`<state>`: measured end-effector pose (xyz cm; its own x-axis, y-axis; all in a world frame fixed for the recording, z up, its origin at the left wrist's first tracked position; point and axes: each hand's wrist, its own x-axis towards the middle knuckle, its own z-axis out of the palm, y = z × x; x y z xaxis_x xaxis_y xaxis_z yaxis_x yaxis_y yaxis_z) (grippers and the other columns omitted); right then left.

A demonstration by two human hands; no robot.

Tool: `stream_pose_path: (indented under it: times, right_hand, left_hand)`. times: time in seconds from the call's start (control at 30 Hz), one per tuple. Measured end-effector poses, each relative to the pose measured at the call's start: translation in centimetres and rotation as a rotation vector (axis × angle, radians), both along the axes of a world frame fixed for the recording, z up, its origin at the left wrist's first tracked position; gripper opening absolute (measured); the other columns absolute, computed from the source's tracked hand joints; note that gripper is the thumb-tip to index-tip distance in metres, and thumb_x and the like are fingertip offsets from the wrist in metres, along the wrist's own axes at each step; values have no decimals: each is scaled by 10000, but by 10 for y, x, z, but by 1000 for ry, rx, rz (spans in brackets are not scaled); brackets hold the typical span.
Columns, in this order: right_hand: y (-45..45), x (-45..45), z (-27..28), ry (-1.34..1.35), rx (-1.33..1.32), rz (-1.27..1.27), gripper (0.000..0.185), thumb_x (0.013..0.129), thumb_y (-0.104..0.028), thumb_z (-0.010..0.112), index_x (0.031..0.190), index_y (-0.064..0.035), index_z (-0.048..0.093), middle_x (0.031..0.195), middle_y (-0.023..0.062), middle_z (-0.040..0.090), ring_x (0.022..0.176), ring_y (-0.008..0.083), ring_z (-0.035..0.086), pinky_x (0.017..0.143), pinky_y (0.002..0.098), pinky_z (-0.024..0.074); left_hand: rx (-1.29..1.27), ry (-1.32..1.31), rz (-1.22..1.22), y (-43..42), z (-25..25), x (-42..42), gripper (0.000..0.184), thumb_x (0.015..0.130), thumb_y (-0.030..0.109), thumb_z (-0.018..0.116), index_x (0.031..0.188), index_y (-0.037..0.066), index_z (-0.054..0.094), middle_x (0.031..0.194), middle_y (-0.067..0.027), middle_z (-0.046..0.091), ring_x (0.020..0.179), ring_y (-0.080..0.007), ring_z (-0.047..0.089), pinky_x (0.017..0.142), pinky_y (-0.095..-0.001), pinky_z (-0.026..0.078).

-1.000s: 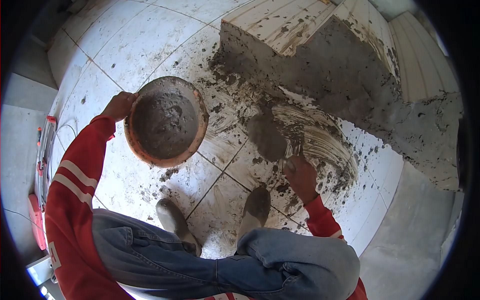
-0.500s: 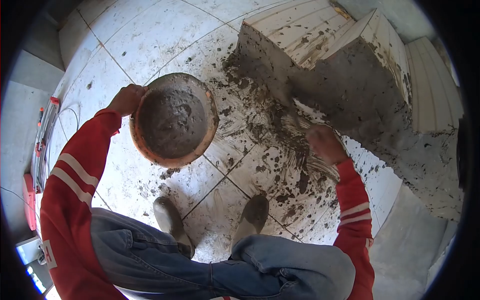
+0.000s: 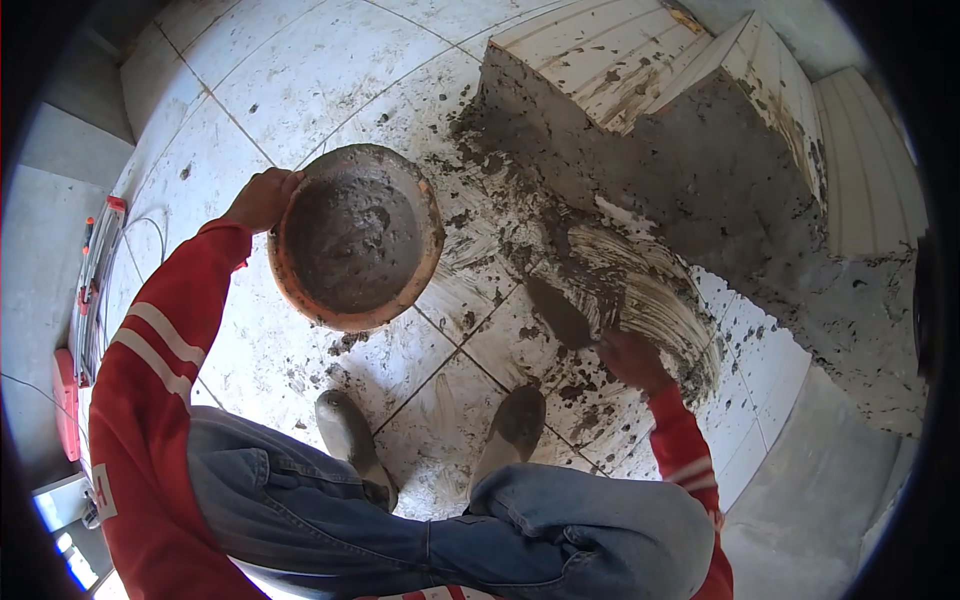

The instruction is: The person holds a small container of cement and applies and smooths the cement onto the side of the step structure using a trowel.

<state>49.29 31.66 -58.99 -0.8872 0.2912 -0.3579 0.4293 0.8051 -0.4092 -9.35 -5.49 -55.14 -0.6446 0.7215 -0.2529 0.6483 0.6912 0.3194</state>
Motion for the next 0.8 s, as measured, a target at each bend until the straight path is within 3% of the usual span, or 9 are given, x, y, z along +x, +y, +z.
stream_pose_path:
  times: [0.07, 0.17, 0.4, 0.53, 0.67, 0.73, 0.77, 0.8]
  right_hand:
    - [22, -33, -47, 29, 98, -12, 258, 1014, -309, 613, 949, -62, 648, 866, 231, 698, 810, 466, 689, 736, 602, 539]
    - [69, -99, -69, 23, 339, -50, 257, 1011, -308, 621, 1045, -59, 675, 884, 225, 713, 853, 456, 709, 768, 593, 568]
    - [48, -112, -64, 93, 576, -146, 299, 1004, -300, 637, 1199, -74, 629, 939, 194, 723, 819, 392, 751, 703, 526, 613]
    - [5, -89, -15, 314, 582, -177, 235, 972, -249, 675, 1133, -82, 640, 907, 159, 716, 771, 365, 744, 642, 502, 604]
    - [-52, -70, 75, 281, 300, -101, 170, 940, -204, 721, 1063, -100, 667, 868, 140, 712, 765, 384, 721, 667, 513, 567]
    - [-69, -57, 112, 375, -26, 93, 163, 966, -212, 728, 1042, -81, 670, 816, 119, 684, 709, 373, 684, 644, 457, 567]
    - [-73, -55, 131, 372, -26, 92, 163, 966, -212, 728, 1042, -81, 670, 816, 119, 684, 709, 373, 684, 644, 457, 567]
    - [-77, -56, 149, 267, -251, 249, 142, 978, -201, 710, 1008, -69, 666, 820, 126, 677, 684, 331, 682, 621, 441, 568]
  left_hand:
    - [-4, -31, 2, 3, 0, -1, 498, 1146, 386, 413, 1268, 30, 738, 1236, -271, 723, 1179, -449, 679, 1037, -517, 523]
    - [-31, -4, -13, 1, 4, 4, 494, 1146, 381, 408, 1252, 25, 734, 1192, -278, 730, 1167, -449, 681, 1023, -523, 528]
    - [52, 36, 4, 0, 12, 18, 536, 1135, 413, 422, 1155, -14, 745, 1162, -297, 731, 1123, -478, 679, 1004, -512, 509]
    - [24, 59, -58, 0, 6, 11, 532, 1133, 420, 432, 1222, -7, 736, 1203, -278, 738, 1142, -440, 695, 1021, -486, 513]
    - [0, 44, -24, -4, -10, 1, 431, 1144, 322, 415, 1307, 53, 709, 1297, -260, 704, 1169, -410, 693, 1022, -479, 555]
    - [52, -329, 277, -4, -2, 1, 518, 1121, 472, 459, 1370, 90, 704, 1272, -198, 732, 1101, -353, 721, 870, -491, 602]
    - [79, -511, 431, -5, 0, -1, 571, 1110, 548, 481, 1401, 109, 701, 1259, -166, 747, 1068, -325, 735, 794, -497, 626]
    - [24, -520, 413, -5, 0, -6, 649, 1070, 648, 504, 1423, 138, 694, 1239, -136, 747, 1018, -275, 731, 747, -509, 632]
